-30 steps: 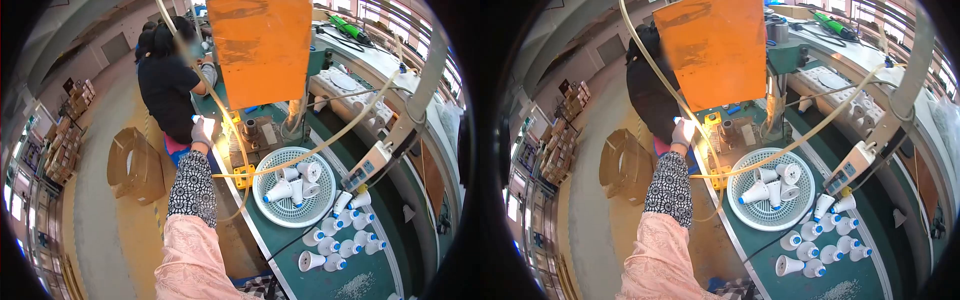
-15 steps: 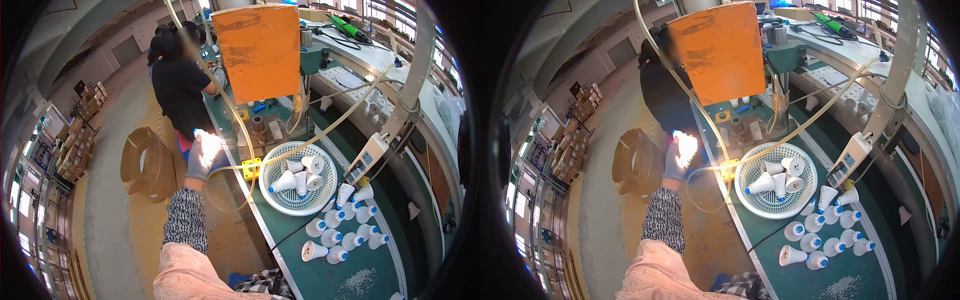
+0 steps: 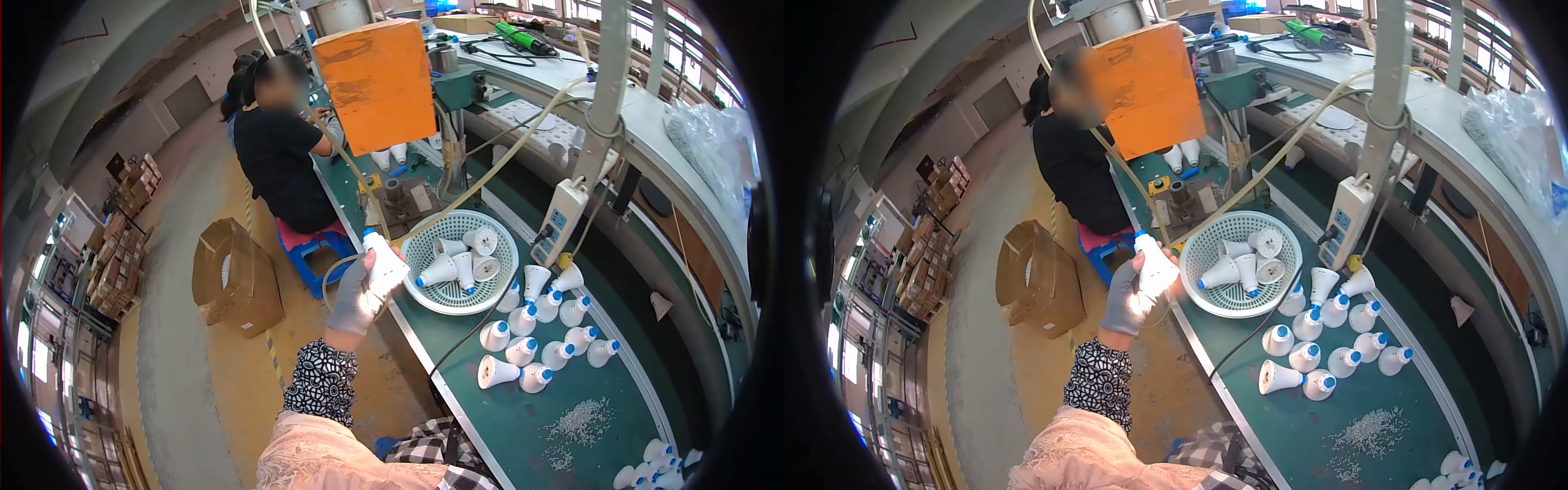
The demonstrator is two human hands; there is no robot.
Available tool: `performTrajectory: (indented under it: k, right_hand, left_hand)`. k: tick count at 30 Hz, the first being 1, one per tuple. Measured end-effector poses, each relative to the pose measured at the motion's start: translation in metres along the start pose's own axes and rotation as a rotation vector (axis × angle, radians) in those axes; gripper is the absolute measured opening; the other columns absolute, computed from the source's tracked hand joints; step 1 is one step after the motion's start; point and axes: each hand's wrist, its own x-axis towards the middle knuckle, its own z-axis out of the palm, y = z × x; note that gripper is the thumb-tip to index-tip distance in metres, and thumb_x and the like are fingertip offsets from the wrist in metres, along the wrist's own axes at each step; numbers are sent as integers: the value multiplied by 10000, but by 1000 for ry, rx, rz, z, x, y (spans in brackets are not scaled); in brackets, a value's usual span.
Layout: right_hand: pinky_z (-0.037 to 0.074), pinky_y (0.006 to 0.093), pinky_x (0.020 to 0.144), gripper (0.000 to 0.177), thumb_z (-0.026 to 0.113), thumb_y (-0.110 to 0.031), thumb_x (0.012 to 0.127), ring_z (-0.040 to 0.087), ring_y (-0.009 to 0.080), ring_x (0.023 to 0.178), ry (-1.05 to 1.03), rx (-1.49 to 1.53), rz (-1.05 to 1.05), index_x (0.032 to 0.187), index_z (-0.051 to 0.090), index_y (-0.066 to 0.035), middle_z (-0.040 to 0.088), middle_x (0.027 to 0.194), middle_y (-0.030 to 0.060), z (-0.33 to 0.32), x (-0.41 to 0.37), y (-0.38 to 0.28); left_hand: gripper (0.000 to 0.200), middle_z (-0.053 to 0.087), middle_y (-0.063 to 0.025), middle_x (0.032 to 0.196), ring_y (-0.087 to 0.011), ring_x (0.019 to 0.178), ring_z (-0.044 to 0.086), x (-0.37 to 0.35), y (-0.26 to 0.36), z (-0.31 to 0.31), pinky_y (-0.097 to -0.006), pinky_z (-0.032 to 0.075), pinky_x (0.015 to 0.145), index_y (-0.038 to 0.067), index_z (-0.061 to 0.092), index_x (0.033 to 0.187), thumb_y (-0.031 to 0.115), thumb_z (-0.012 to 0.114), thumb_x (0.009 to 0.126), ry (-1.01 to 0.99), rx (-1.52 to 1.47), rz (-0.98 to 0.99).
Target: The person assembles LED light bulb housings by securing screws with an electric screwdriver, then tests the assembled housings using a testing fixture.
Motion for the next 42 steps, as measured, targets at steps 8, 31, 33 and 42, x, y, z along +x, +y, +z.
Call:
performTrajectory:
  k: [8,31,33,42]
  right_hand:
    - [470,328,743,264,647,-290,910,528,191,760,34,21,-26,1018,599,-53,545,800,57,-25,-1,-19]
    - [473,335,761,268,649,-286,907,532,200,774,180,-24,-127,1019,599,-47,546,808,63,-75,-19,-53]
    - [474,335,763,269,644,-284,910,533,200,776,166,-5,-124,1023,598,-45,547,810,64,-75,-17,-54]
    - [475,335,775,272,622,-275,923,541,200,786,130,50,-91,1045,591,-34,555,816,67,-82,-15,-56]
  left_hand:
    - [373,587,-193,1170,-342,1135,587,-15,-21,46,-513,527,956,-27,473,1270,205,547,987,-65,-304,-199]
    - [432,566,-154,1257,-286,1176,567,-42,-81,85,-439,499,1001,12,444,1341,192,556,964,-193,105,-267]
    - [428,572,-145,1249,-278,1172,571,-45,-83,92,-429,492,1006,16,457,1333,192,557,956,-217,172,-238]
    - [457,574,-131,1249,-244,1167,574,-52,-98,109,-398,475,1002,9,440,1336,223,543,946,-290,313,-222]
